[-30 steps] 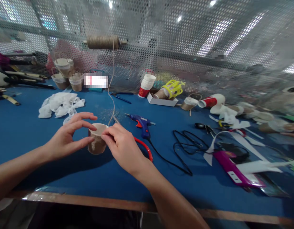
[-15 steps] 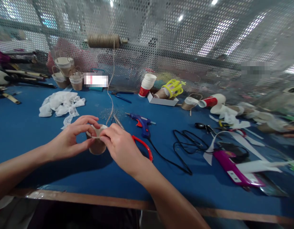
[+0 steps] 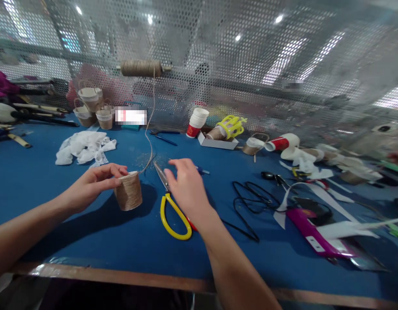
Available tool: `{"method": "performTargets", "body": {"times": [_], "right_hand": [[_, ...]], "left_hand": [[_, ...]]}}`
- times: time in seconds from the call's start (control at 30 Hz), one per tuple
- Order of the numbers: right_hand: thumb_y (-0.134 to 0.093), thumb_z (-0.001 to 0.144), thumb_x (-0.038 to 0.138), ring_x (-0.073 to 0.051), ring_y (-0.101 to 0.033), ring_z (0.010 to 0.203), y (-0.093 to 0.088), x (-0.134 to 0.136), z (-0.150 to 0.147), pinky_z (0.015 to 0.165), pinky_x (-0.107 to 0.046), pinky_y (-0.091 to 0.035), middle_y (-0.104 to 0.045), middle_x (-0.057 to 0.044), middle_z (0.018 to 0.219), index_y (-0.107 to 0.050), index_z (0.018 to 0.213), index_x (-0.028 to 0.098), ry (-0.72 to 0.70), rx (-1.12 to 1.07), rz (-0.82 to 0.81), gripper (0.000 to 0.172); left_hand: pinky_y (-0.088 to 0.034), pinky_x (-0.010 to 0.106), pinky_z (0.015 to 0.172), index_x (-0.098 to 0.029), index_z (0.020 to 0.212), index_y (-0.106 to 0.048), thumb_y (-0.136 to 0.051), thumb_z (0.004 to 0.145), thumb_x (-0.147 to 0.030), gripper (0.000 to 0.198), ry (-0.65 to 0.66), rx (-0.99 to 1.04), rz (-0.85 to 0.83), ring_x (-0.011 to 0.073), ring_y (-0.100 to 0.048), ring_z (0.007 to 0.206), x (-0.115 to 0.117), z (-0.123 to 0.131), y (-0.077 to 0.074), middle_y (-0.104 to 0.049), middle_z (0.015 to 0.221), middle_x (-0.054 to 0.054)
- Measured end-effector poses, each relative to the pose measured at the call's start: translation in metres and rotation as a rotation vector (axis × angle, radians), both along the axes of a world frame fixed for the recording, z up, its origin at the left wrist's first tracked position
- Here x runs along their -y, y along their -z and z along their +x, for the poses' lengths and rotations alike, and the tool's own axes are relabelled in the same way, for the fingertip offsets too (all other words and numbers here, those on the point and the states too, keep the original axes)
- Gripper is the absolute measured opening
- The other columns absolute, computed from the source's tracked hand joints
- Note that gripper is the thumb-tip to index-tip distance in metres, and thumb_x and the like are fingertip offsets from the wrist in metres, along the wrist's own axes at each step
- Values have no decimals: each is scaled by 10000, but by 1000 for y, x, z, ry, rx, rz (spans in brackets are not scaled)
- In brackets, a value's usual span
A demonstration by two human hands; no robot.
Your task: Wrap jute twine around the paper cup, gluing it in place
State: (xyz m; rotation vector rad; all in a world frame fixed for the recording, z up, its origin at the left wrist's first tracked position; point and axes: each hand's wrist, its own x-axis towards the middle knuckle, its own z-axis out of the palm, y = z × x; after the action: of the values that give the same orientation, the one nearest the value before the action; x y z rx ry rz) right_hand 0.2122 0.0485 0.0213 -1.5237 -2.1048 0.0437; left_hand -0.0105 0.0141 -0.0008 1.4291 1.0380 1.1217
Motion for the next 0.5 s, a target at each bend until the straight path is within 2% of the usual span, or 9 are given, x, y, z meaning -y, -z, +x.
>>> {"method": "performTargets", "body": {"times": [0.07, 0.1, 0.2, 0.27, 0.33, 0.4, 0.47, 0.5], "right_hand": [[-469, 828, 262, -252, -563, 950, 1, -16, 17, 810, -355, -434, -587, -162, 1027, -583, 1039, 103, 273, 184, -93, 288], [-476, 817, 262, -279, -582, 902, 2, -23, 27, 754, -370, -447, -605, -190, 969, -605, 995, 75, 327, 210, -144, 288], [-579, 732, 255, -293, -615, 676, 7, -40, 47, 593, -368, -457, -625, -159, 650, -659, 699, 87, 354, 243, -259, 190], [-603, 708, 236, -279, -616, 672, 8, -41, 48, 598, -356, -458, -620, -127, 611, -659, 656, 119, 332, 234, -258, 140], [-559, 750, 222, -263, -614, 793, 6, -35, 37, 696, -356, -459, -648, -137, 761, -672, 786, 125, 291, 200, -189, 154], [-485, 813, 230, -218, -596, 903, 1, -24, 17, 795, -332, -444, -634, -135, 972, -640, 974, 131, 196, 144, -118, 244], [-450, 843, 232, -131, -610, 859, -3, -12, -5, 767, -244, -465, -646, -49, 1002, -605, 1064, 196, -9, 80, -140, 272], [-428, 846, 192, -122, -618, 825, -5, -7, -15, 745, -245, -477, -656, -45, 990, -569, 1128, 190, -208, -6, -220, 315]], "left_hand": [[-286, 382, 946, -172, 661, -515, -585, 695, -220, 92, 3, 41, -43, 226, -459, 1073, 0, -2, 1, -557, 914, 49], [-275, 383, 953, -171, 656, -515, -590, 693, -222, 98, 8, 42, -50, 228, -453, 1084, 1, -3, 1, -558, 906, 48], [-255, 393, 969, -171, 657, -516, -599, 690, -227, 105, 25, 11, -36, 240, -433, 1119, 2, -6, 0, -556, 916, 50], [-249, 401, 975, -173, 669, -521, -598, 696, -227, 99, 41, -16, -15, 242, -428, 1132, 1, -8, 0, -555, 936, 53], [-239, 402, 987, -174, 672, -524, -600, 699, -225, 96, 54, -35, 10, 240, -424, 1146, 1, -9, 0, -559, 931, 54], [-242, 400, 991, -173, 669, -524, -603, 697, -231, 103, 62, -45, 26, 240, -430, 1144, 0, -10, 0, -563, 920, 57], [-261, 398, 986, -172, 674, -525, -602, 699, -242, 107, 77, -51, 37, 241, -439, 1137, 1, -9, -1, -566, 923, 64], [-270, 397, 983, -173, 679, -527, -599, 703, -246, 105, 91, -54, 47, 240, -438, 1140, 1, -9, -1, -568, 930, 67]]}}
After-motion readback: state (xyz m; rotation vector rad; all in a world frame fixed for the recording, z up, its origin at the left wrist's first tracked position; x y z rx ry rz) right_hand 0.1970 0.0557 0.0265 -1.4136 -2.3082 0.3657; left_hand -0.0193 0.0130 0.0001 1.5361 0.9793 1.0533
